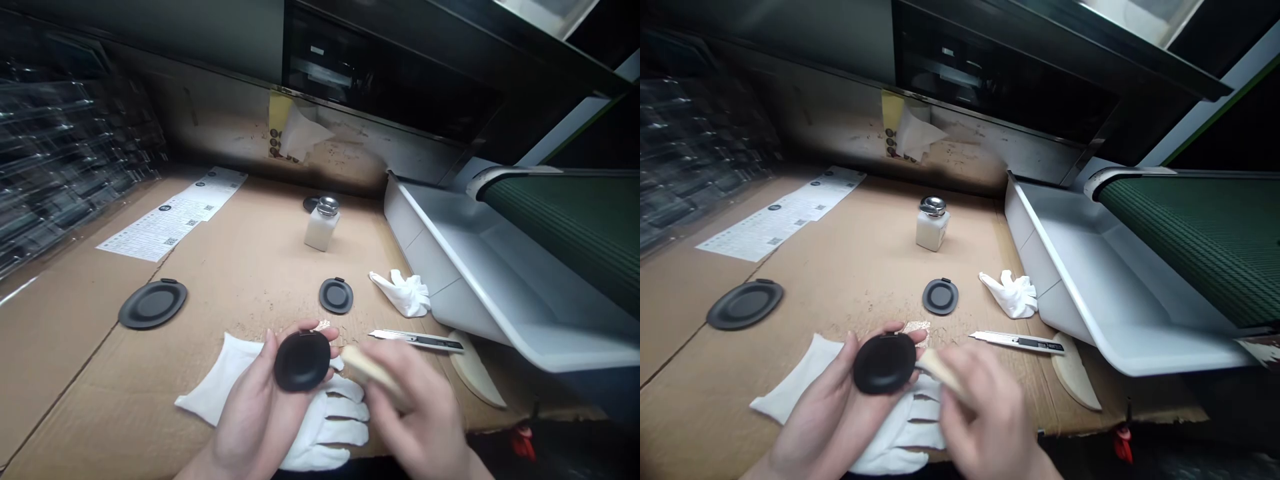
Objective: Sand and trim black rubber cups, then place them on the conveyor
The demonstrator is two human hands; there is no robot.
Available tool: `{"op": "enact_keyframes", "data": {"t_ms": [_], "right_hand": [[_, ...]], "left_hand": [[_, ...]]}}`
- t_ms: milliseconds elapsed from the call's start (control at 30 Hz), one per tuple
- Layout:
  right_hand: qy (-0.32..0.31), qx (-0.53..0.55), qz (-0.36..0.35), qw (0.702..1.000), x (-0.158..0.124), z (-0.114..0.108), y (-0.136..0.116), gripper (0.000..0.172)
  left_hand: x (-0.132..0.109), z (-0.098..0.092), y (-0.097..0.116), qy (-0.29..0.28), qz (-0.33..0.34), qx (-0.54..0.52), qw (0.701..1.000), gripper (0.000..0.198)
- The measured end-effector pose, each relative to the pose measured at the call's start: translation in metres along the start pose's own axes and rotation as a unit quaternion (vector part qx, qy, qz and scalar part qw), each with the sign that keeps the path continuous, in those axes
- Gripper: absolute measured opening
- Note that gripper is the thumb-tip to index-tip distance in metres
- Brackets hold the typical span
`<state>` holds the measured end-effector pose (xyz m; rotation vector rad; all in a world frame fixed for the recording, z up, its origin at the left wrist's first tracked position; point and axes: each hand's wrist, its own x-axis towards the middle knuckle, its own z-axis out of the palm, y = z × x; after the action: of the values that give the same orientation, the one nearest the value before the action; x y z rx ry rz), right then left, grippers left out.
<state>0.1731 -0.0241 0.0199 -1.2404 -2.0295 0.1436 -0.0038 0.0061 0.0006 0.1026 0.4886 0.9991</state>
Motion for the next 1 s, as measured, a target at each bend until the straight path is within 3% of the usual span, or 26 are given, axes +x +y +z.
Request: {"op": "enact_keyframes", "data": {"t_ms": [100, 167, 367, 500, 733, 1000], "right_hand": [[0.030, -0.049, -0.142, 0.988, 0.005, 0.025, -0.016, 0.026], [0.034, -0.080, -0.180, 0.980, 0.007, 0.033, -0.016, 0.021], [-0.034, -0.114, -0.155, 0.981, 0.026, 0.026, 0.008, 0.027], [-0.020, -0.134, -0.121, 0.983, 0.036, 0.024, 0.006, 0.026], [-0.027, -0.090, -0.119, 0.988, 0.007, 0.031, -0.014, 0.026], [-0.008, -0.115, -0.070, 0.991, 0.035, 0.024, -0.001, 0.022]], "left_hand": [[0.000, -0.001, -0.001, 0.000, 0.011, 0.002, 1.000, 0.042], [0.000, 0.000, -0.002, 0.007, 0.028, 0.024, 0.999, 0.039], [0.001, 0.007, -0.002, 0.019, 0.057, 0.071, 0.996, 0.038], [0.000, 0.010, -0.001, 0.030, 0.040, 0.068, 0.996, 0.036], [0.001, 0.008, 0.000, 0.041, 0.036, 0.072, 0.996, 0.034], [0.000, 0.009, 0.000, 0.052, 0.031, 0.072, 0.996, 0.030]]}}
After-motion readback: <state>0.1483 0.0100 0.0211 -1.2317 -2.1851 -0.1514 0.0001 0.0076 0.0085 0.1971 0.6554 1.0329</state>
